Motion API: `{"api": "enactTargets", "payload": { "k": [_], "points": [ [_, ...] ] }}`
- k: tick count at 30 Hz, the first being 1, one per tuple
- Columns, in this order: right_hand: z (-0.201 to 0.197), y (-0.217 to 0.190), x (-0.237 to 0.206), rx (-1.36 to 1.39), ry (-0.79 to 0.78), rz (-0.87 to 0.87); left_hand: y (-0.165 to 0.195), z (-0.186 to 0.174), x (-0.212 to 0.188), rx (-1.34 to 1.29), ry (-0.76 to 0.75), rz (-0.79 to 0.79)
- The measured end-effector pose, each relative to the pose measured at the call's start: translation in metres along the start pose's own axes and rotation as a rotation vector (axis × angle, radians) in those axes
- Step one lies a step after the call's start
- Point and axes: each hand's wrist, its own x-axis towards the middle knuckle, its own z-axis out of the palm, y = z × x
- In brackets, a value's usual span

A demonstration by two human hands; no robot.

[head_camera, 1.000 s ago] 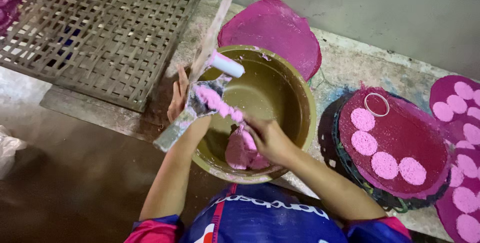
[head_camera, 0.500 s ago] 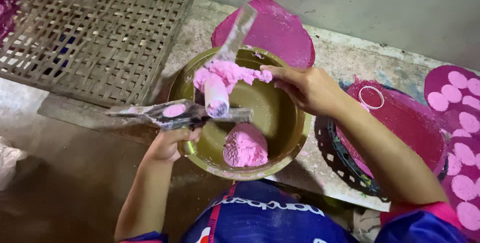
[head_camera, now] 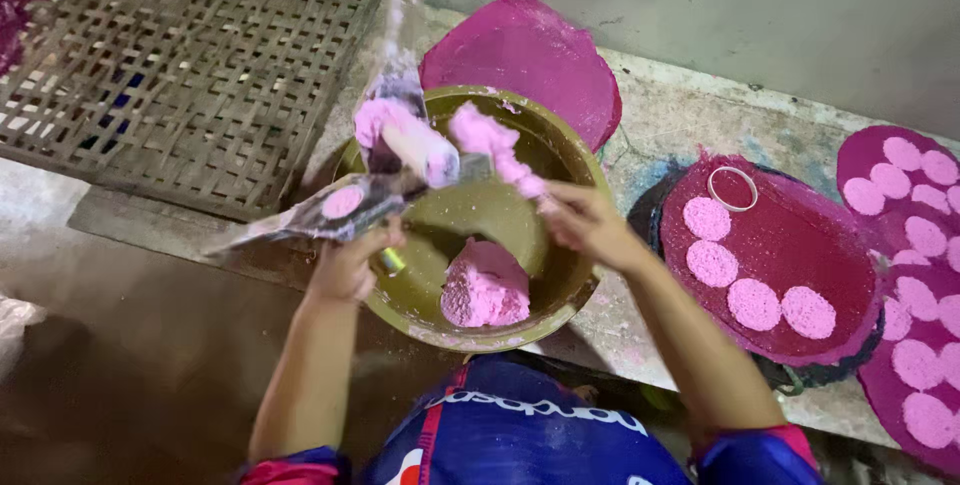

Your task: The person loads pink paste into a handheld extruder press and squeezes it to deposit round discs onto round mesh trays. They fill a tray with discs, move the finished tray aside, and continue extruding more discs onto the next tray.

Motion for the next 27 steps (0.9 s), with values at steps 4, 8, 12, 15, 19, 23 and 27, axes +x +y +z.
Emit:
{"api": "enactTargets", "payload": {
  "k": [4,8,12,15,19,23,27],
  "points": [
    [-0.049,-0.026,-0.011,0.276,-0.177,0.182,0.006,-0.006,0.003,0.160,-0.230,0.581],
    [-0.048,-0.061,-0.016,-0.232,-0.152,0.277,0.030,0.024,-0.001,0.717,-0.211,0.552],
    [-0.013,-0.085,-0.014,-0.620,-0.001,-0.239,0.054,0.050,-0.025,0.878,0.180,0.803],
    [0.013,-0.089,-0.012,-0.860,0.165,-0.183,0.062,0.063,-0.030,0.724,0.301,0.757],
    [0.037,-0.079,-0.014,-1.156,0.319,-0.473,0.056,0.069,-0.026,0.747,0.267,0.744],
    [0.043,-0.072,-0.016,-1.326,0.212,-0.458,0.045,0.068,-0.022,0.434,0.123,0.725],
    [0.033,-0.079,-0.016,-1.463,0.096,-0.425,0.038,0.062,-0.019,0.712,0.210,0.879]
  ]
}}
